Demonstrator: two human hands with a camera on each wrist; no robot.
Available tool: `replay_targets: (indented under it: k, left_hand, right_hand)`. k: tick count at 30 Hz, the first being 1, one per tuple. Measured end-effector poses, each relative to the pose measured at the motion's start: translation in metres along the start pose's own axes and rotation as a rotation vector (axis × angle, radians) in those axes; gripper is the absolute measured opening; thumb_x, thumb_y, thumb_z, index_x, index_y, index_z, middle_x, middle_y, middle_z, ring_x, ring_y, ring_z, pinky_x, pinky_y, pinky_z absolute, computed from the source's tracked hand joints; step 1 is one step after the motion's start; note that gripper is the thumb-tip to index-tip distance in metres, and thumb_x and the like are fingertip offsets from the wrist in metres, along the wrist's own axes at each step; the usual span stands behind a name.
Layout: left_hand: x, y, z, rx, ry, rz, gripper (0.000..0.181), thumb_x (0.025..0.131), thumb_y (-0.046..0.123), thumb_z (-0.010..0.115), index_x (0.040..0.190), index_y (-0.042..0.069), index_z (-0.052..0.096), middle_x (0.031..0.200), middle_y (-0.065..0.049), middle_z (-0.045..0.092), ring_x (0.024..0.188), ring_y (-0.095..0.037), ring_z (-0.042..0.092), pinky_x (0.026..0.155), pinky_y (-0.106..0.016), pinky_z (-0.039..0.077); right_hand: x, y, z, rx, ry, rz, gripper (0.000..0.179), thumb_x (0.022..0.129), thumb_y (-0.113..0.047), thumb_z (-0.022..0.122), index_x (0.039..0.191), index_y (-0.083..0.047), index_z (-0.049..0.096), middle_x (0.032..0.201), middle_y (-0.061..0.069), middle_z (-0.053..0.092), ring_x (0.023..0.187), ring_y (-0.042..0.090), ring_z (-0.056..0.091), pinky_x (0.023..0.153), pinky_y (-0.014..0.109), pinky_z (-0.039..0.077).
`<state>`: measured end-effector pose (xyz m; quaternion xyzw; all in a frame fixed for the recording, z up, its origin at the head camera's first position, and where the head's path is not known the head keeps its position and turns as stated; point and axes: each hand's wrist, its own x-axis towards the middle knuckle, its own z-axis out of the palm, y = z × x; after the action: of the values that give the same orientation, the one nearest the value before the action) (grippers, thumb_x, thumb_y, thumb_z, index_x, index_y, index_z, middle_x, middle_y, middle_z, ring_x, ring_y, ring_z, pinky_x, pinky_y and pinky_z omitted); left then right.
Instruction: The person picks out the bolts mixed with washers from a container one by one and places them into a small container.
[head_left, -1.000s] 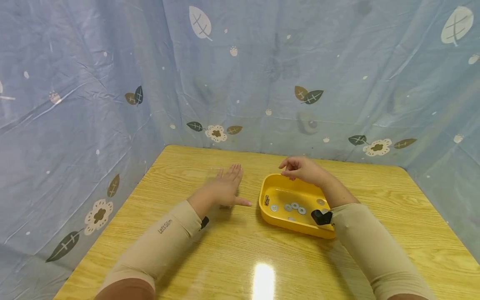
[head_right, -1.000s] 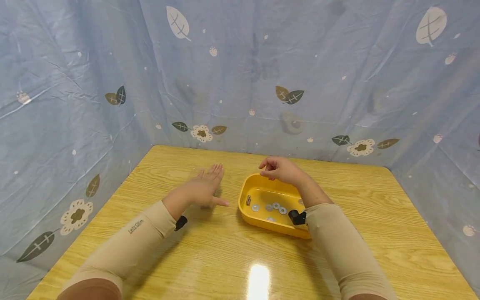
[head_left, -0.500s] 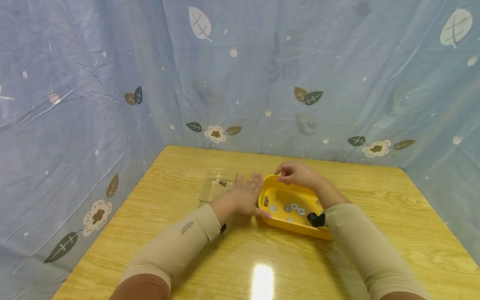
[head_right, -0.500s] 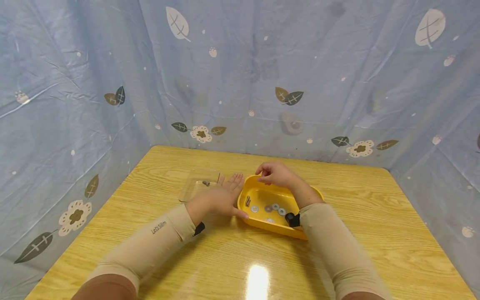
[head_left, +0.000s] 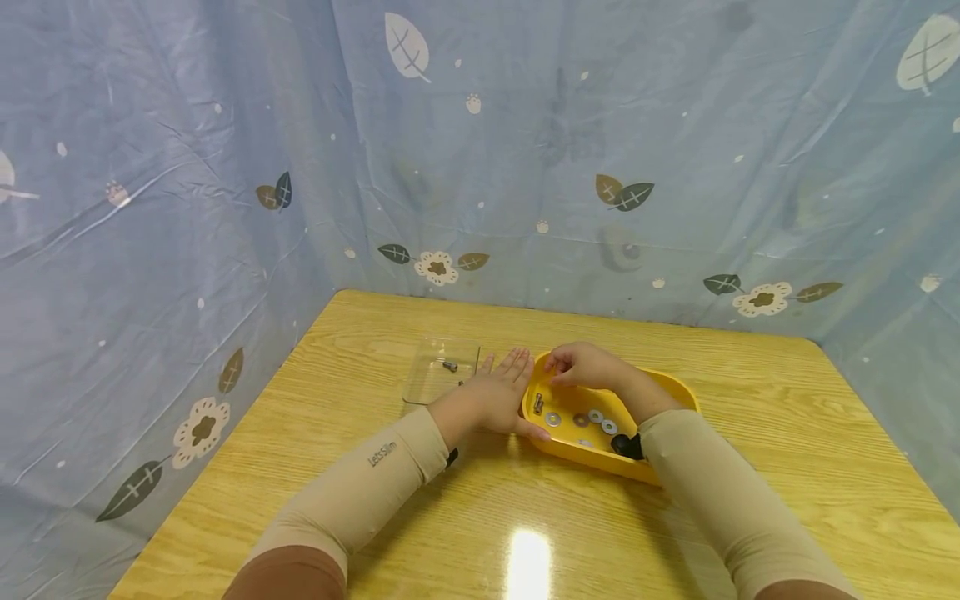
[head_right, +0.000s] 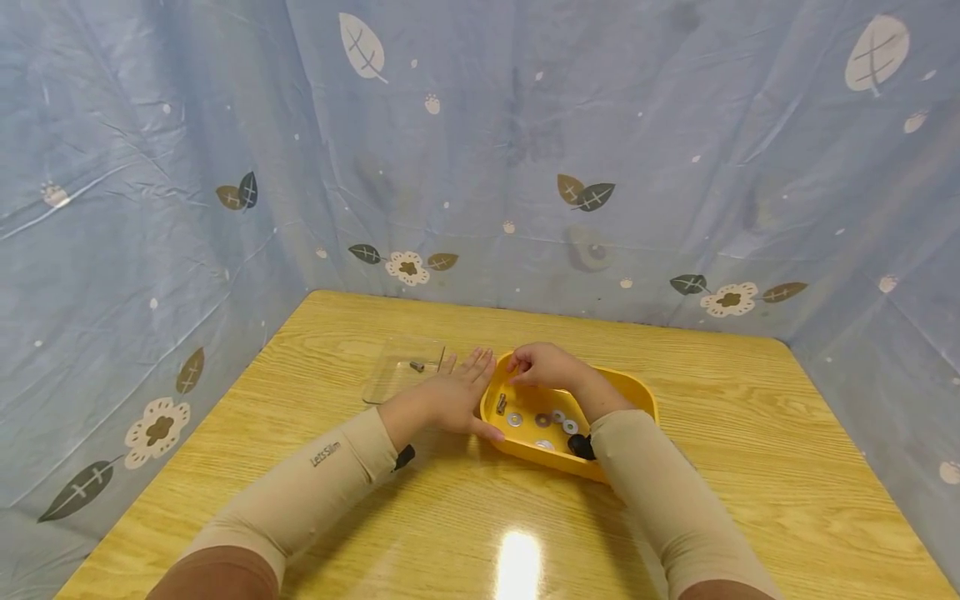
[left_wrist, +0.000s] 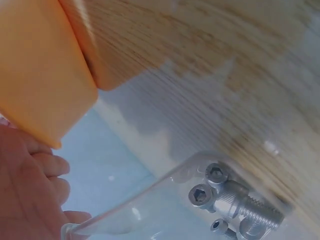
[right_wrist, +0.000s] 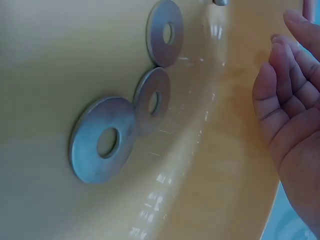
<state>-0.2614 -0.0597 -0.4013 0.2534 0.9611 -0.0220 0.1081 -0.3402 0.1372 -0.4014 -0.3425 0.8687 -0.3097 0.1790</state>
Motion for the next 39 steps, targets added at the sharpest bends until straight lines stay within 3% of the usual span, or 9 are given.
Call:
replay_targets:
  k: [7,10,23,27,39]
  left_hand:
    - [0.000,0.001,-0.001,0.016,-0.022,0.002,0.123,0.061,0.090,0.027,0.147,0.008,-0.004,0.153,-0.009,-0.010,0.139,-0.020,-0.011,0.110,-0.048,0.000]
    - [-0.001,0.002,-0.002,0.014,-0.024,0.004,0.125,0.059,0.090,0.026,0.147,0.007,-0.003,0.153,-0.009,-0.008,0.139,-0.021,-0.010,0.110,-0.048,0.000]
    - [0.000,0.002,-0.002,0.005,-0.021,-0.004,0.124,0.060,0.090,0.029,0.147,0.007,-0.002,0.153,-0.011,-0.007,0.139,-0.022,-0.010,0.110,-0.049,0.002]
    - [0.001,0.001,-0.001,0.019,-0.027,-0.006,0.125,0.060,0.090,0.028,0.147,0.006,-0.002,0.153,-0.011,-0.007,0.139,-0.022,-0.009,0.110,-0.048,0.003]
    - [-0.001,0.001,-0.006,0.009,-0.033,0.002,0.127,0.056,0.092,0.025,0.147,0.008,-0.002,0.153,-0.009,-0.008,0.139,-0.020,-0.011,0.110,-0.047,0.001]
  right_hand:
    - [0.005,0.011,0.010,-0.102,-0.103,-0.045,0.022,0.081,-0.016,0.069,0.099,-0.003,0.065,0.069,-0.003,0.059,0.058,0.008,0.051,0.057,0.024,0.045]
    - [0.007,0.016,0.015,-0.098,-0.136,-0.041,0.023,0.079,-0.018,0.071,0.097,-0.004,0.065,0.070,-0.003,0.059,0.060,0.008,0.051,0.058,0.024,0.045]
    - [0.014,0.013,0.031,-0.120,-0.086,-0.014,0.034,0.071,-0.028,0.078,0.089,-0.007,0.058,0.071,-0.002,0.056,0.062,0.011,0.049,0.059,0.026,0.044]
    - [0.014,0.011,0.033,-0.154,-0.074,-0.032,0.031,0.073,-0.026,0.077,0.087,-0.006,0.058,0.069,-0.003,0.055,0.061,0.009,0.049,0.058,0.024,0.043]
    - [0.014,0.019,0.024,-0.123,-0.125,-0.078,0.023,0.080,-0.017,0.070,0.095,-0.003,0.059,0.071,-0.002,0.056,0.060,0.008,0.049,0.059,0.024,0.044]
